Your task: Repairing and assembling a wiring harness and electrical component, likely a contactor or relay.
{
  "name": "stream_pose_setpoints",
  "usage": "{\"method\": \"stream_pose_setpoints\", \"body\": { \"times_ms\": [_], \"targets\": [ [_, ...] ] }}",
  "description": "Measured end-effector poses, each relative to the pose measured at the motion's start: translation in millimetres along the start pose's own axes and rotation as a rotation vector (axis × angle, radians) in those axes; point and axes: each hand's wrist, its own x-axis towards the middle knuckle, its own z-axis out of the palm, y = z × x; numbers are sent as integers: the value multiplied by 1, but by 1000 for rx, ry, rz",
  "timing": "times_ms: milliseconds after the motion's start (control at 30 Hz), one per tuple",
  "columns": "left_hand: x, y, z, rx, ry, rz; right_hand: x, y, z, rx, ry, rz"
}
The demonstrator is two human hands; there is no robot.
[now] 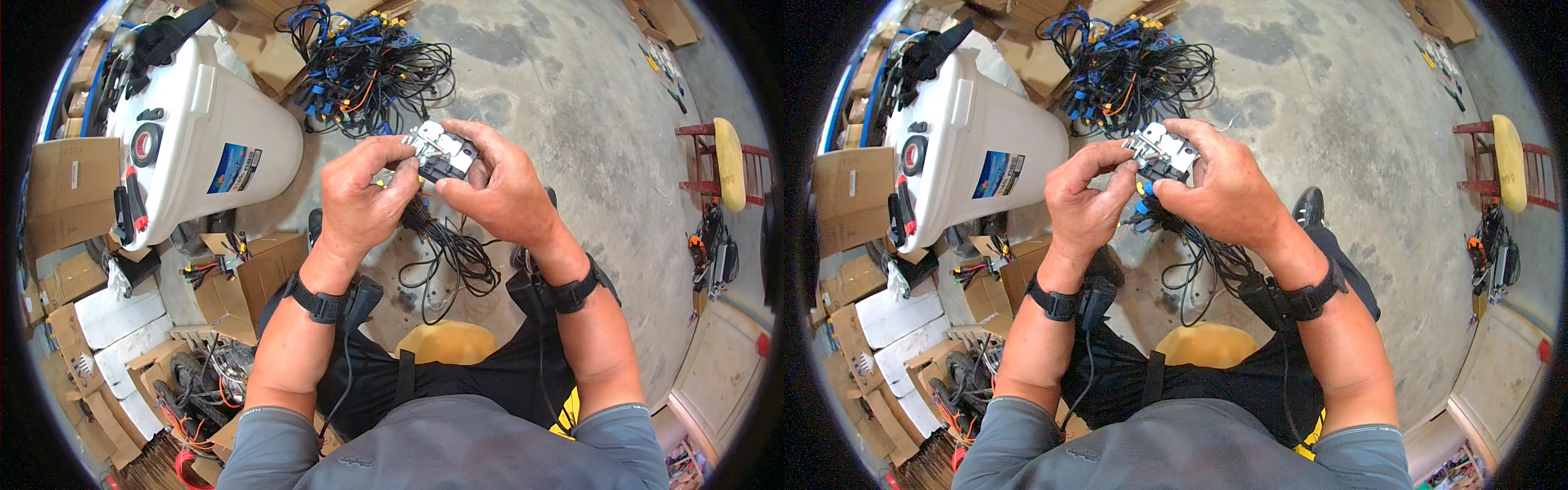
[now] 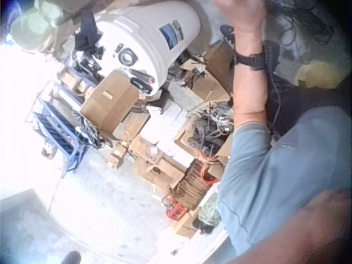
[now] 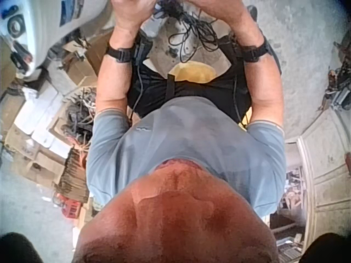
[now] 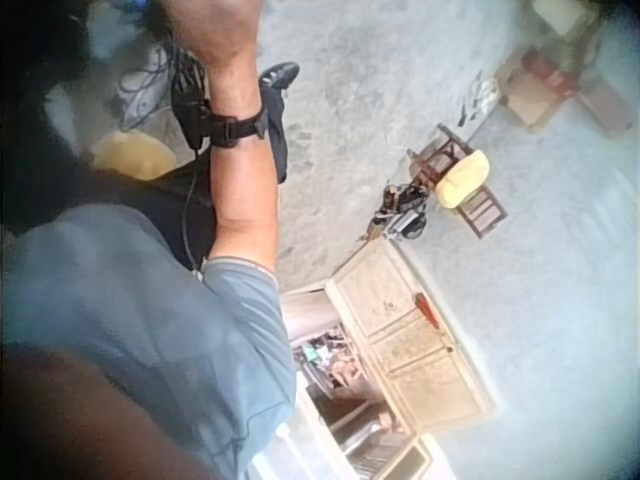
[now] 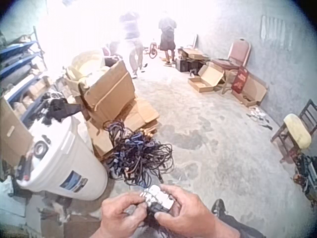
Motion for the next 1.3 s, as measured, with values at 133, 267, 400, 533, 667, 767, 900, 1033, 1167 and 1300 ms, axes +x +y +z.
{"method": "stream_pose_setpoints", "body": {
  "times_ms": [133,267,400,533,667,767,900,1033,1167,1300],
  "targets": [
    [1,0,1,30,0,18,-1,-3,0,-26,0,16],
    [1,1,2,56,18,43,-1,-2,3,-24,32,-48],
    [0,2,2,57,15,15,-1,3,3,-74,45,-90],
    [-1,2,2,45,18,11,-2,0,2,-81,21,-40],
    [-2,1,5,40,38,12,-2,9,5,-84,51,-108],
    [-2,2,3,42,8,-9,-2,10,5,-90,54,-116],
    [-1,2,1,64,-49,-26,2,16,3,-135,54,-171],
    [0,3,1,46,-70,-64,4,13,-2,-253,33,-261],
    [-1,2,0,30,-98,-105,6,26,0,-272,44,-361],
    [-2,7,3,-56,-98,-276,5,24,0,-237,-9,-264]
  ]
}}
